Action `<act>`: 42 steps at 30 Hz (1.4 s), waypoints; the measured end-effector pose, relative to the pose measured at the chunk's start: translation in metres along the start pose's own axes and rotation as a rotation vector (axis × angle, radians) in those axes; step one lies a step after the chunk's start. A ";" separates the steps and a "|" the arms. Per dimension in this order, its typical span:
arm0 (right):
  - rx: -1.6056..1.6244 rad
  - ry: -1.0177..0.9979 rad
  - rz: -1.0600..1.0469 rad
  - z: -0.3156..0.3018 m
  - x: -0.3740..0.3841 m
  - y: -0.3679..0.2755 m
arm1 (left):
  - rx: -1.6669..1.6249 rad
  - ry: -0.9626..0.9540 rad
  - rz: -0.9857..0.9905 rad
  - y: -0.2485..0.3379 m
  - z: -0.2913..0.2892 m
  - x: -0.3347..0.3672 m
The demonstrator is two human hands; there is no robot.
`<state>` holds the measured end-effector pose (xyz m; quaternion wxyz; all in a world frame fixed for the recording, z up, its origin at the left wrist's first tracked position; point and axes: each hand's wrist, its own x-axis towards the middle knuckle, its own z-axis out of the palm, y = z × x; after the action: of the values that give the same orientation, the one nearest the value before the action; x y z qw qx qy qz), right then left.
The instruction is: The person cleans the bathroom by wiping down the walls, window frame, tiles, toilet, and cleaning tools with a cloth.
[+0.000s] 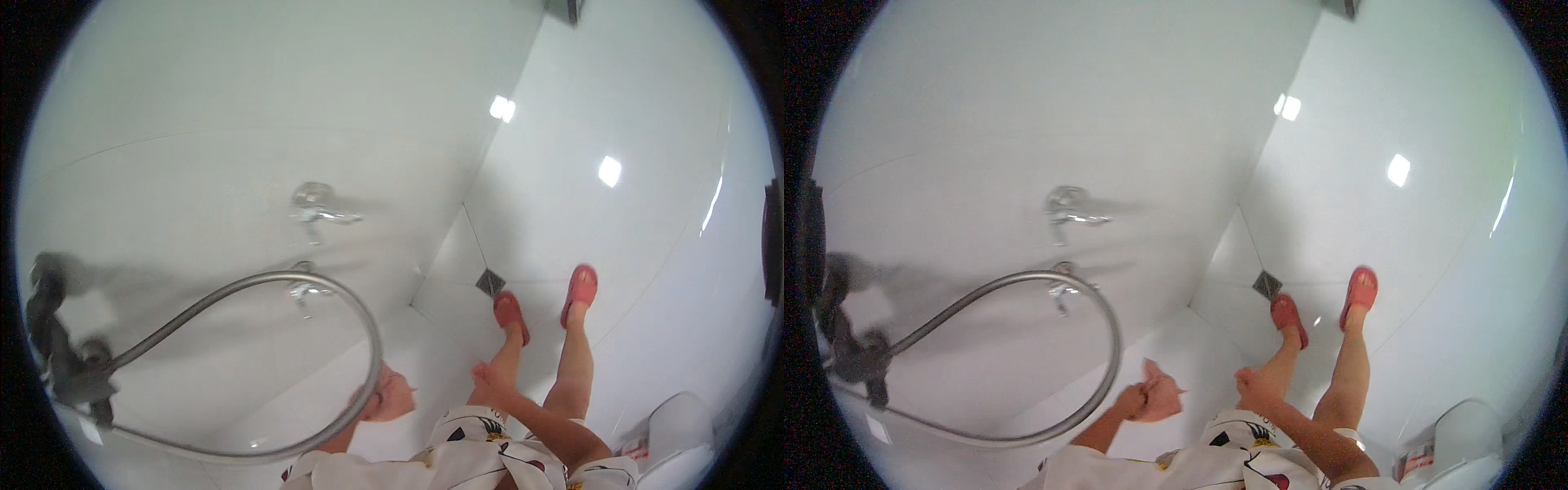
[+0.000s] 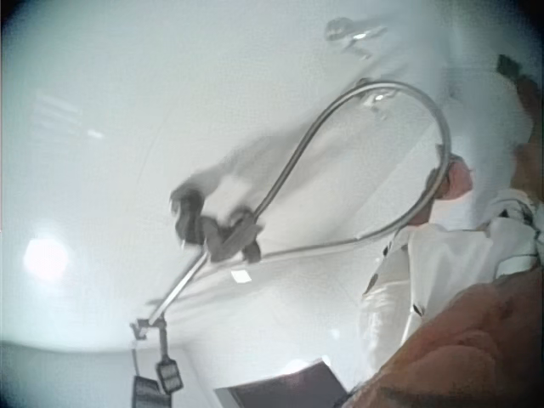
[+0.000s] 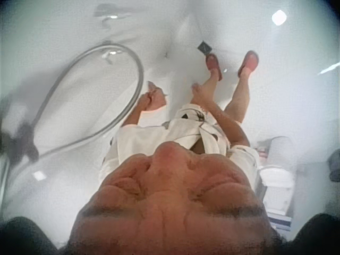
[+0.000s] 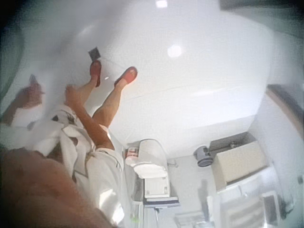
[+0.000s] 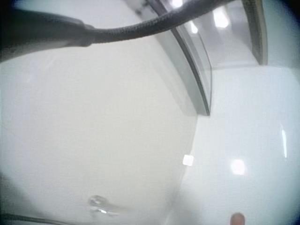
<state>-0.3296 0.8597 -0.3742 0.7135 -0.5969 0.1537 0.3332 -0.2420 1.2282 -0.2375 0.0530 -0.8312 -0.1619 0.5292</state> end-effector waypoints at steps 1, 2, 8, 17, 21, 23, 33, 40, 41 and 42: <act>-0.030 -0.089 0.009 0.005 -0.003 -0.018 | -0.071 0.020 0.017 -0.026 0.008 -0.009; -0.106 -0.087 0.130 -0.031 -0.027 0.008 | -0.235 -0.071 0.127 0.116 0.011 -0.052; 0.349 -0.238 0.339 -0.058 -0.094 -0.157 | -1.045 -0.201 0.076 0.194 0.028 -0.198; 0.247 -0.219 0.332 -0.073 -0.130 -0.200 | -1.697 0.217 0.249 0.206 0.022 -0.311; 0.085 -0.491 0.258 -0.041 -0.155 -0.215 | -1.774 0.467 0.454 0.207 0.067 -0.302; 0.357 -0.800 0.196 -0.012 -0.167 -0.215 | -1.629 0.530 0.427 0.217 0.092 -0.313; -0.079 -0.704 0.127 0.070 -0.212 -0.214 | -1.184 0.885 0.076 0.117 0.138 -0.477; -0.050 -0.853 -0.143 0.148 -0.235 -0.343 | -0.381 1.719 -0.472 0.000 0.126 -0.585; -0.055 -0.871 -0.141 0.164 -0.237 -0.362 | -0.344 1.753 -0.583 -0.010 0.120 -0.595; -0.112 -0.878 -0.317 0.181 -0.237 -0.381 | -0.311 1.783 -0.695 -0.019 0.111 -0.601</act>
<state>-0.2843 0.9381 0.1006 0.7198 -0.4532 -0.2740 0.4488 -0.5785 1.0409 0.2378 0.1993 -0.8307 -0.3671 -0.3680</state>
